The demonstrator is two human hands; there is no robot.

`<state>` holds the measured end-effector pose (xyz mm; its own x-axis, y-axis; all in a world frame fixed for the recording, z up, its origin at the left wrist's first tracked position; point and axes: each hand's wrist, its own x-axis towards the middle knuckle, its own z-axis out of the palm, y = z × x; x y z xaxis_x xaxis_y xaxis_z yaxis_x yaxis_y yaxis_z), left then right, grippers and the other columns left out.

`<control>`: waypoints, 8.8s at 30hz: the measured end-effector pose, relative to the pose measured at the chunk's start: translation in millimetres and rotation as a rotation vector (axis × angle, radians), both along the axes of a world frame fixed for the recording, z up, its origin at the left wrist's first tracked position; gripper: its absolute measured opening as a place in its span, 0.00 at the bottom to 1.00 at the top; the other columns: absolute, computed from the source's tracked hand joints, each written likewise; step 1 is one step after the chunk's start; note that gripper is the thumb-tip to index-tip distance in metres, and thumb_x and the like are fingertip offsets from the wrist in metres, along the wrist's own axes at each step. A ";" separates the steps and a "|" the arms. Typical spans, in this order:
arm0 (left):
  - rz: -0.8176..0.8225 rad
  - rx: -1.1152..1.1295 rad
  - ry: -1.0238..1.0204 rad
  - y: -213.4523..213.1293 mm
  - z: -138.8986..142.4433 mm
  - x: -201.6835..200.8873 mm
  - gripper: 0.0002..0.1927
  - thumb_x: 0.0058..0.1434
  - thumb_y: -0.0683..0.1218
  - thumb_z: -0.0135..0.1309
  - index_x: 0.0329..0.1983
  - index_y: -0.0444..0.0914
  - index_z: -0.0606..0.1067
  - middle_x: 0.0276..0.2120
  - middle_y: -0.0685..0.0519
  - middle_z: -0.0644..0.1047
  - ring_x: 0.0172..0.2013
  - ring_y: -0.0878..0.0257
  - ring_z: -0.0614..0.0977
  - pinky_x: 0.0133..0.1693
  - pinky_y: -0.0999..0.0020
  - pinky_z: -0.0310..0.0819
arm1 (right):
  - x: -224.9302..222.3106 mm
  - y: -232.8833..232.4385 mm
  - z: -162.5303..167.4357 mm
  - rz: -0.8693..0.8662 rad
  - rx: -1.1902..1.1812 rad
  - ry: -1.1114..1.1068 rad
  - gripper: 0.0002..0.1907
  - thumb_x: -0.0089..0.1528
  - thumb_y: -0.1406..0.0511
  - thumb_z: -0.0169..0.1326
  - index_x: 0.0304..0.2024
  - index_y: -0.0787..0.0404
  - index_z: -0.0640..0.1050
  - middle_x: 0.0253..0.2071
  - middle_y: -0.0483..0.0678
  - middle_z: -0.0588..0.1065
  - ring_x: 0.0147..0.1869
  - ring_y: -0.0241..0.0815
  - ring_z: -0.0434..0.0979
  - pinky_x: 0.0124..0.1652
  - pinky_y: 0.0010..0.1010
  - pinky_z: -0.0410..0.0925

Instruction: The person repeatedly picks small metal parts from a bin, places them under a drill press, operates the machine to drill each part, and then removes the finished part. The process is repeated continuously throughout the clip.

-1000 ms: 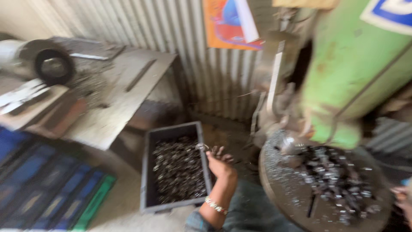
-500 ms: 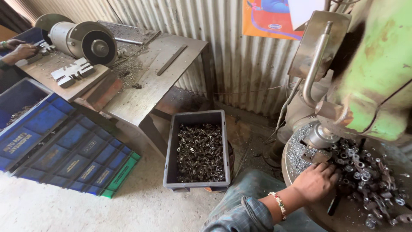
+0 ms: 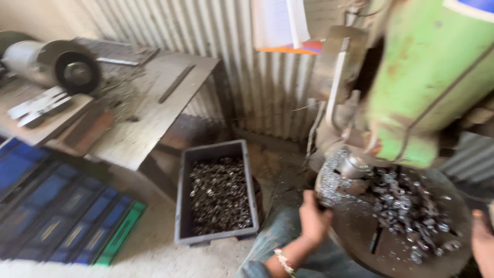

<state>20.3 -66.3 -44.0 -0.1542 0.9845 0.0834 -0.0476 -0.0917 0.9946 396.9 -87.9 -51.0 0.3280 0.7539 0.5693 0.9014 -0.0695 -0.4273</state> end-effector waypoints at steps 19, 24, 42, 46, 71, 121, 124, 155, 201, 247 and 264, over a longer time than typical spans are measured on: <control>-0.036 0.093 -0.025 45.3 39.7 -24.8 0.09 0.59 0.36 0.62 0.43 0.31 0.82 0.34 0.54 0.84 0.34 0.72 0.82 0.39 0.76 0.78 | -9.1 -7.0 22.7 0.158 0.317 0.017 0.10 0.68 0.69 0.64 0.45 0.65 0.75 0.42 0.47 0.76 0.44 0.40 0.75 0.51 0.27 0.67; -0.153 0.060 0.001 66.8 28.9 -26.6 0.10 0.62 0.38 0.60 0.45 0.31 0.82 0.34 0.54 0.85 0.35 0.69 0.84 0.40 0.73 0.80 | -2.7 0.8 5.0 0.060 0.285 0.074 0.11 0.68 0.67 0.64 0.45 0.63 0.74 0.37 0.47 0.72 0.39 0.39 0.71 0.45 0.28 0.64; -0.460 -0.113 -0.477 87.9 1.0 -22.3 0.04 0.67 0.37 0.55 0.43 0.33 0.78 0.37 0.56 0.80 0.38 0.70 0.80 0.43 0.71 0.80 | -11.8 179.9 132.1 0.029 0.157 -0.318 0.18 0.68 0.60 0.55 0.55 0.65 0.77 0.55 0.61 0.78 0.61 0.60 0.75 0.59 0.46 0.68; -0.431 -0.040 -0.530 88.0 2.1 -20.0 0.05 0.66 0.36 0.56 0.44 0.32 0.78 0.38 0.54 0.81 0.38 0.70 0.80 0.44 0.73 0.77 | -16.7 161.0 137.5 -0.044 0.048 -0.354 0.19 0.67 0.60 0.55 0.56 0.65 0.78 0.55 0.62 0.77 0.59 0.62 0.75 0.56 0.48 0.69; -0.258 -0.241 -0.413 101.6 5.7 -15.9 0.11 0.62 0.45 0.63 0.31 0.34 0.76 0.25 0.54 0.78 0.24 0.67 0.78 0.28 0.70 0.77 | 13.2 5.0 8.0 0.053 0.161 0.177 0.19 0.65 0.63 0.55 0.53 0.69 0.71 0.50 0.62 0.72 0.57 0.62 0.68 0.61 0.50 0.59; -0.386 -0.425 -0.490 118.6 -15.2 -8.3 0.03 0.65 0.41 0.56 0.36 0.36 0.77 0.27 0.53 0.79 0.25 0.65 0.80 0.30 0.66 0.80 | -31.9 173.4 131.3 -0.036 0.200 -0.147 0.04 0.74 0.70 0.53 0.51 0.65 0.75 0.41 0.53 0.73 0.39 0.44 0.69 0.40 0.34 0.63; -0.307 -0.338 -0.532 113.8 -20.8 -6.9 0.07 0.67 0.41 0.59 0.34 0.34 0.76 0.25 0.53 0.77 0.23 0.65 0.76 0.27 0.68 0.74 | -29.6 108.8 89.7 -0.025 0.150 0.231 0.03 0.74 0.69 0.53 0.48 0.64 0.76 0.38 0.53 0.74 0.36 0.45 0.68 0.36 0.34 0.63; -0.177 0.323 0.645 2.5 -10.6 60.5 0.08 0.56 0.44 0.62 0.36 0.37 0.77 0.41 0.45 0.76 0.43 0.45 0.78 0.44 0.52 0.75 | -7.1 -14.9 44.8 0.121 0.070 0.070 0.17 0.57 0.74 0.54 0.50 0.59 0.76 0.45 0.46 0.78 0.51 0.43 0.77 0.57 0.36 0.68; -0.411 -0.080 -0.523 88.8 -10.8 -12.5 0.05 0.68 0.38 0.54 0.43 0.31 0.79 0.34 0.54 0.81 0.35 0.68 0.80 0.42 0.69 0.78 | -7.2 164.3 114.2 0.051 0.154 -0.200 0.22 0.64 0.63 0.59 0.55 0.71 0.76 0.51 0.65 0.76 0.55 0.61 0.74 0.52 0.49 0.69; -0.456 -0.271 -0.392 111.0 -4.5 -7.8 0.11 0.67 0.47 0.56 0.34 0.34 0.79 0.19 0.58 0.73 0.17 0.70 0.69 0.21 0.73 0.62 | -7.7 175.5 128.5 0.000 0.148 -0.386 0.21 0.67 0.57 0.56 0.56 0.65 0.79 0.54 0.61 0.78 0.57 0.62 0.76 0.56 0.51 0.69; 0.234 -0.013 -1.135 59.6 -19.3 -65.6 0.14 0.73 0.57 0.44 0.38 0.44 0.67 0.26 0.59 0.69 0.23 0.68 0.68 0.29 0.68 0.68 | 63.2 -20.6 19.6 0.546 -0.034 1.422 0.24 0.75 0.55 0.44 0.59 0.70 0.73 0.43 0.61 0.75 0.46 0.50 0.78 0.47 0.37 0.71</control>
<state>-45.3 -6.7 -63.3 -0.3124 0.9217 -0.2298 -0.8968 -0.2064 0.3915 460.1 -108.5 -31.3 0.2569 0.9664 0.0117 -0.3262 0.0982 -0.9402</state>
